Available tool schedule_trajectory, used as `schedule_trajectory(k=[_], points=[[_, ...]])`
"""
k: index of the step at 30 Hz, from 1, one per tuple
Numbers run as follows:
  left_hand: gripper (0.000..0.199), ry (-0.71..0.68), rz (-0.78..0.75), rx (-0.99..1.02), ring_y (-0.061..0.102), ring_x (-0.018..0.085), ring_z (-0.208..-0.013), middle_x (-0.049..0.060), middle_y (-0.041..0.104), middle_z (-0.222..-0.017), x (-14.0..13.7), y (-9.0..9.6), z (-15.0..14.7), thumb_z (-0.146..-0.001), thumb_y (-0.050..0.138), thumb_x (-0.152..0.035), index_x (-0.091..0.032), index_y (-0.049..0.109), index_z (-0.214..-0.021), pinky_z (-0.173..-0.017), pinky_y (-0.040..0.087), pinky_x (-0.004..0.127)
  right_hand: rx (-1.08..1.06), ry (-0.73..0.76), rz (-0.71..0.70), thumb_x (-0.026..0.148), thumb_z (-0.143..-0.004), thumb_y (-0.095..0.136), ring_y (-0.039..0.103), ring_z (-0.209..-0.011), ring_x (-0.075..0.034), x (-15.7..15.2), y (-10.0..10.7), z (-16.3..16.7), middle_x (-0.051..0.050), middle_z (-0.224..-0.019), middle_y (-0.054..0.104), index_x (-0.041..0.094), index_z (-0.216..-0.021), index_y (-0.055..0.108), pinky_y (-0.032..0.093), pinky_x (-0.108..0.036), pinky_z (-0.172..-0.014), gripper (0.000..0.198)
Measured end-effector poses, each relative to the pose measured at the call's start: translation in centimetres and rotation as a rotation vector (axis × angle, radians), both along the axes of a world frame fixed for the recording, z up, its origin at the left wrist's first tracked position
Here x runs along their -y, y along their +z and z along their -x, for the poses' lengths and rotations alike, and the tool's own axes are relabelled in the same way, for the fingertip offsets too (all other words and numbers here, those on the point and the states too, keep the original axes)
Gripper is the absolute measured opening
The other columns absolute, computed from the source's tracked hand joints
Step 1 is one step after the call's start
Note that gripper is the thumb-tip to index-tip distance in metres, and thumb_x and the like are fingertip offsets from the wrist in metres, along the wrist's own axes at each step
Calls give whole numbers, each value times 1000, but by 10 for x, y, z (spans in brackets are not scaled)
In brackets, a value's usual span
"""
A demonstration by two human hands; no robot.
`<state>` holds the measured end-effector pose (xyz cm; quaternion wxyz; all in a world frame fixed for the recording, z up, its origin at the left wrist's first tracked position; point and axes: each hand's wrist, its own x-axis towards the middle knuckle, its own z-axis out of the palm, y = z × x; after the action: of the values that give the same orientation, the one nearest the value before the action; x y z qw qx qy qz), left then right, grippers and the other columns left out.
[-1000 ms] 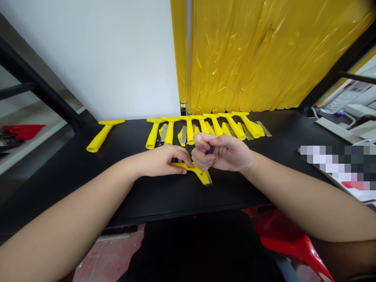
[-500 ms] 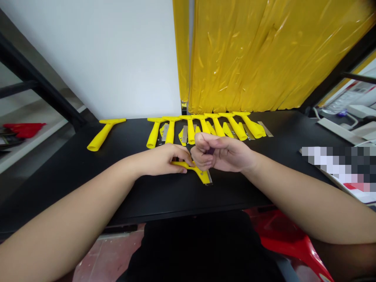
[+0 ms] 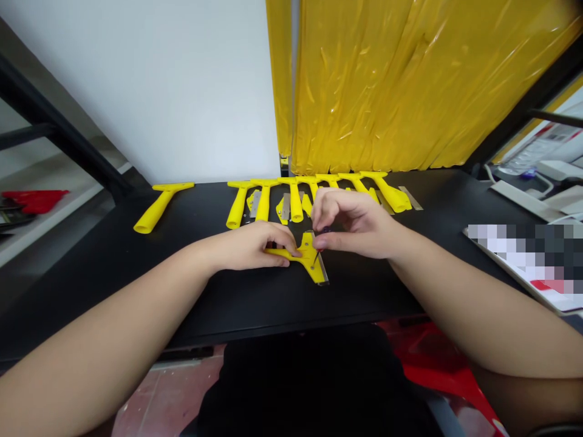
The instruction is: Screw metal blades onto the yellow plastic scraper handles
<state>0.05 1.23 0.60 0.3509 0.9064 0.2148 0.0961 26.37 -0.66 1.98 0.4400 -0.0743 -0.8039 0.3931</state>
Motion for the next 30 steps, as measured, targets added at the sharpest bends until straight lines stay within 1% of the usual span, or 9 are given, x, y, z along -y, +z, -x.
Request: schedule_trajectory(k=[2, 7, 13, 16, 20, 23, 26, 28, 30], points=[[21, -11, -9, 4, 75, 20, -108, 9, 78, -118, -1, -1, 0, -95, 76, -16, -20, 82, -114, -100, 56, 32, 24, -63, -55, 18, -82, 92, 63, -78, -14, -1, 4, -5, -1, -81, 69, 18, -78, 65, 52, -29, -73, 28], [21, -14, -10, -1, 74, 20, -110, 9, 76, -120, -1, -1, 0, -95, 75, -16, -20, 82, -114, -101, 56, 32, 33, -34, 71, 20, -82, 92, 69, -73, -14, 2, 4, -6, -3, -81, 74, 17, -78, 69, 55, -27, -65, 24], [22, -18, -12, -7, 73, 20, -110, 9, 76, -120, -3, -4, 2, -95, 75, -17, -21, 81, -116, -100, 57, 32, 21, -10, 102, 18, -83, 92, 70, -71, -13, 3, 3, -5, -3, -80, 75, 16, -79, 72, 56, -24, -63, 20], [22, -16, 1, 1, 74, 20, -110, 9, 77, -120, -3, -3, 1, -96, 75, -17, -22, 82, -116, -99, 57, 32, 24, 57, 171, 18, -86, 89, 73, -75, -14, 2, 4, -6, -4, -84, 75, 15, -85, 75, 59, -26, -66, 14], [23, -16, 27, 4, 74, 20, -109, 8, 77, -120, 0, 0, 0, -95, 75, -17, -22, 82, -117, -99, 57, 31, 85, 228, 257, 21, -95, 82, 76, -85, -17, 0, 4, -5, -8, -94, 78, 13, -100, 80, 61, -30, -78, 10], [22, -13, 22, 2, 74, 20, -106, 8, 77, -118, 1, 0, -1, -95, 75, -17, -21, 81, -116, -98, 57, 32, 121, 372, 435, 34, -105, 69, 72, -86, -17, 0, 1, -1, -9, -92, 75, 11, -106, 78, 58, -32, -82, 25], [21, 10, 11, -5, 73, 19, -105, 8, 78, -116, 1, -1, 0, -95, 75, -19, -21, 81, -115, -98, 57, 33, 41, 459, 694, 48, -109, 60, 57, -66, -13, 5, -5, 7, 2, -72, 60, 16, -112, 67, 54, -32, -77, 33], [20, 22, 14, -15, 73, 19, -106, 8, 78, -117, 2, -1, 0, -96, 75, -20, -21, 82, -115, -99, 57, 33, -9, 503, 760, 48, -106, 65, 44, -59, -11, 8, -8, 11, 8, -67, 48, 20, -108, 58, 52, -31, -77, 29], [20, 31, 20, -20, 74, 20, -106, 9, 78, -117, 2, -1, 0, -95, 76, -20, -21, 82, -114, -99, 57, 34, -20, 530, 769, 43, -105, 69, 43, -62, -11, 9, -10, 12, 8, -71, 47, 22, -99, 52, 50, -32, -79, 27]])
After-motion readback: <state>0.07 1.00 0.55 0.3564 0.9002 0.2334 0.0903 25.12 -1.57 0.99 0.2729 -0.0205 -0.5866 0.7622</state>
